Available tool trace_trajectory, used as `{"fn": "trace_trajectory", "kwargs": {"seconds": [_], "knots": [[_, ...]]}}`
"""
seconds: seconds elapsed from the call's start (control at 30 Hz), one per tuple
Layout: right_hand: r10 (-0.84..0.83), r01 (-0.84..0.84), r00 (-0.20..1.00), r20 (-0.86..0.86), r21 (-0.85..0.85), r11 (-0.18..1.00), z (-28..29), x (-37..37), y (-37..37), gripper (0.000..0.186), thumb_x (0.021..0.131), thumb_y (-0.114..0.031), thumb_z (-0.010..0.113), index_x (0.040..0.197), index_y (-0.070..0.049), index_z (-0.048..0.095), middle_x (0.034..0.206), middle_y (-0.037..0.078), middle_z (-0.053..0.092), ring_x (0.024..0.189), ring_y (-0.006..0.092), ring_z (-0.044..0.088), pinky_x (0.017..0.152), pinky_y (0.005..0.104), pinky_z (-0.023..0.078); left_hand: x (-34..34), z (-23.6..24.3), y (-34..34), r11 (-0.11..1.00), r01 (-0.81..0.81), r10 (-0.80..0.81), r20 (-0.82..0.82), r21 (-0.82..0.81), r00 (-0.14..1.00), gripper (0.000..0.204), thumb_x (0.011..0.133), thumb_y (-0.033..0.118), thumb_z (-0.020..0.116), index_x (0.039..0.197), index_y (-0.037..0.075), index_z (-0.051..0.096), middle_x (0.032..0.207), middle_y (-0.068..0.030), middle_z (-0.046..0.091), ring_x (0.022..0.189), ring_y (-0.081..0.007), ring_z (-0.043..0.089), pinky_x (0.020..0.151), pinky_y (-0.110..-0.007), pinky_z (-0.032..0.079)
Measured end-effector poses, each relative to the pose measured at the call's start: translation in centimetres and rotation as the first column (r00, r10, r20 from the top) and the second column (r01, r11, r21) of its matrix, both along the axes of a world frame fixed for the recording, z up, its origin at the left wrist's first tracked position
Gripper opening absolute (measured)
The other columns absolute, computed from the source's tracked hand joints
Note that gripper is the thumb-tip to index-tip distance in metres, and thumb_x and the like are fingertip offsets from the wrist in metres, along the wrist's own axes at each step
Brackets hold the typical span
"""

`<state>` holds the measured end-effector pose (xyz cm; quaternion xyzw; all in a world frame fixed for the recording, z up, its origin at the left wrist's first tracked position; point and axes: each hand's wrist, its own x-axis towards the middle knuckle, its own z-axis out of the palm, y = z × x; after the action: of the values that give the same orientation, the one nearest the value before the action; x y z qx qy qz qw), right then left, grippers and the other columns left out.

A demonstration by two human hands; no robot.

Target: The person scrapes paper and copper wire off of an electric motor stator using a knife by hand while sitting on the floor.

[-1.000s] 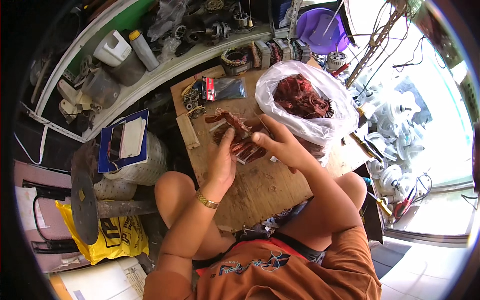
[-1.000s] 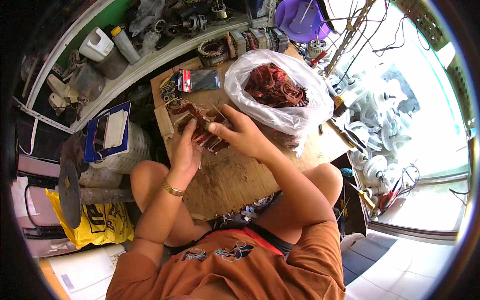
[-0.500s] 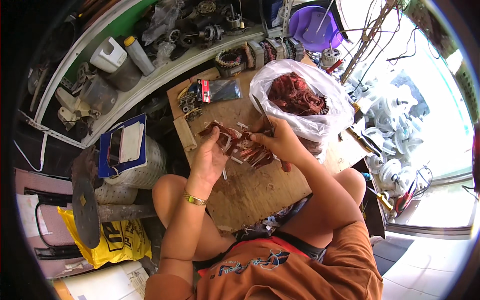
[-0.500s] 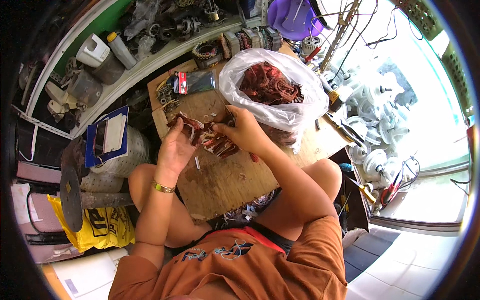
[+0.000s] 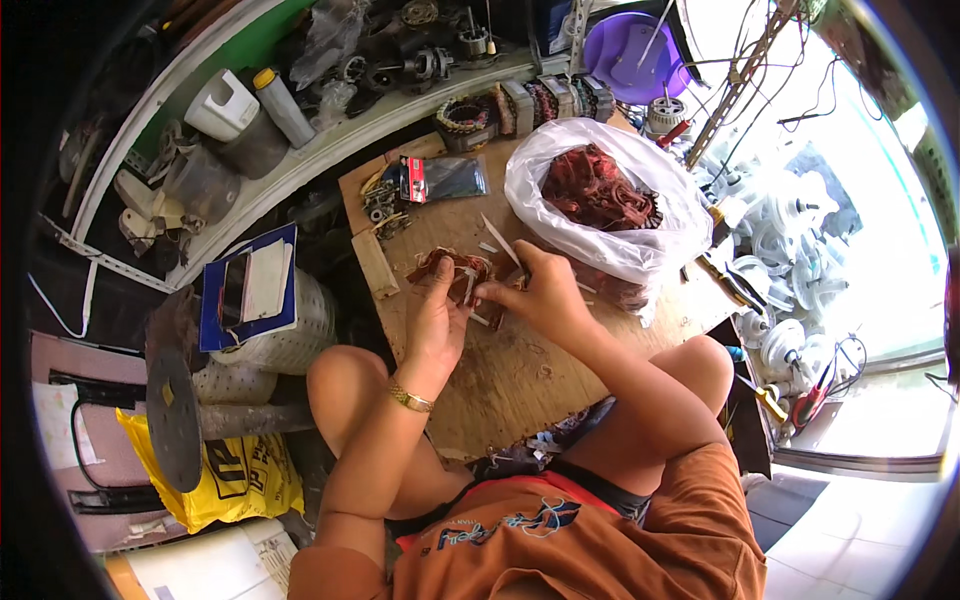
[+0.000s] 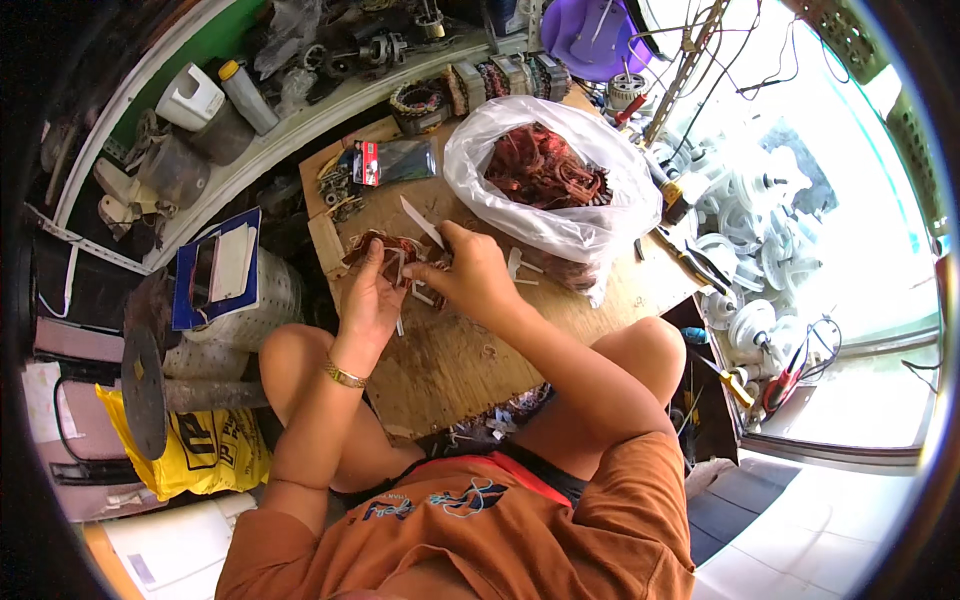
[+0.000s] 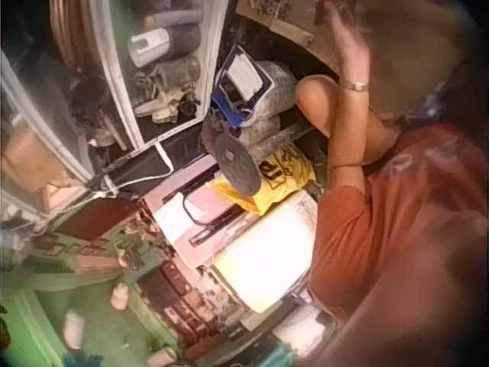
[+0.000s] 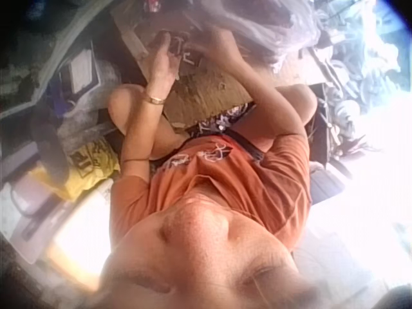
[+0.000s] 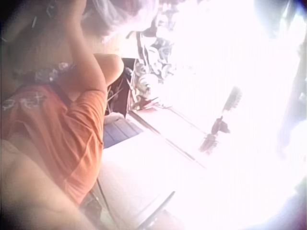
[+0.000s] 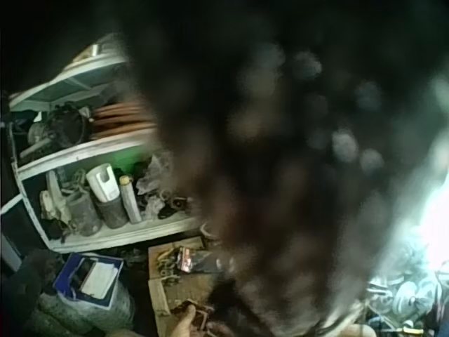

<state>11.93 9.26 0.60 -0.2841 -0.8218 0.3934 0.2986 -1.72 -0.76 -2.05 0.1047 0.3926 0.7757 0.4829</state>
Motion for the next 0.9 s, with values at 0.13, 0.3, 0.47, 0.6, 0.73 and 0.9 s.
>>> {"fn": "trace_trajectory", "kwargs": {"seconds": [0.13,0.3,0.47,0.6,0.73,0.9], "knots": [[-0.073,0.038,0.975,-0.21,-0.166,0.985,-2.0,-0.9,-0.4,0.028,0.081,-0.015,0.077,0.094,0.005,0.063,0.079,0.023,0.068,0.067,0.0337,0.066,0.063,0.0386,0.051,1.0,0.3,0.5,0.996,0.047,-0.032,-0.188,0.077,0.982,0.025,0.092,0.024,0.072,0.107,0.007,0.062,0.104,-0.0043,0.068,0.093,-0.0153,0.064,0.079,-0.031,0.051],[-0.058,0.015,0.978,-0.202,-0.208,0.978,-1.7,-0.6,-0.3,0.019,0.085,-0.006,0.071,0.099,0.005,0.065,0.084,0.018,0.07,0.072,0.0195,0.068,0.067,0.0343,0.052,1.9,0.2,0.7,0.998,-0.033,0.046,-0.297,0.047,0.954,0.025,0.09,0.01,0.072,0.112,0.005,0.063,0.105,-0.0037,0.067,0.094,-0.013,0.063,0.08,-0.031,0.053],[-0.061,0.04,0.991,-0.121,-0.162,0.986,-1.5,-0.3,0.9,0.018,0.086,-0.002,0.067,0.103,0.005,0.065,0.086,0.012,0.071,0.077,0.0136,0.065,0.072,0.0303,0.053,1.6,0.3,0.5,1.0,-0.021,0.014,-0.561,-0.007,0.828,0.027,0.09,0.003,0.069,0.116,0.004,0.063,0.103,-0.0037,0.067,0.089,-0.011,0.064,0.075,-0.03,0.055],[-0.088,0.053,0.98,-0.18,-0.187,0.981,1.0,0.7,2.2,0.017,0.087,-0.003,0.067,0.103,0.005,0.065,0.082,0.013,0.071,0.069,0.0147,0.065,0.065,0.0309,0.052,0.5,-0.3,0.3,0.999,-0.017,0.0,-0.538,-0.027,0.843,0.029,0.091,0.003,0.067,0.119,0.001,0.06,0.101,-0.0046,0.067,0.079,-0.0098,0.064,0.068,-0.026,0.055],[-0.158,0.121,0.94,-0.304,-0.135,0.983,4.4,4.2,5.5,0.014,0.09,-0.002,0.064,0.103,0.003,0.067,0.082,0.009,0.071,0.068,0.0099,0.065,0.064,0.0274,0.052,0.1,0.1,0.6,0.996,0.024,-0.058,-0.446,-0.08,0.893,0.03,0.09,0.001,0.065,0.119,0.0,0.058,0.098,-0.0049,0.066,0.077,-0.0088,0.064,0.066,-0.024,0.054],[-0.381,0.402,0.908,-0.175,0.099,0.911,6.9,8.6,9.9,0.017,0.088,-0.01,0.066,0.099,0.002,0.069,0.077,0.013,0.071,0.065,0.0193,0.067,0.064,0.0322,0.051,-2.8,-1.9,0.7,0.975,0.025,-0.17,-0.661,-0.223,0.731,0.039,0.087,0.001,0.068,0.123,-0.002,0.056,0.099,-0.0058,0.067,0.08,-0.0102,0.065,0.067,-0.025,0.054]]}}
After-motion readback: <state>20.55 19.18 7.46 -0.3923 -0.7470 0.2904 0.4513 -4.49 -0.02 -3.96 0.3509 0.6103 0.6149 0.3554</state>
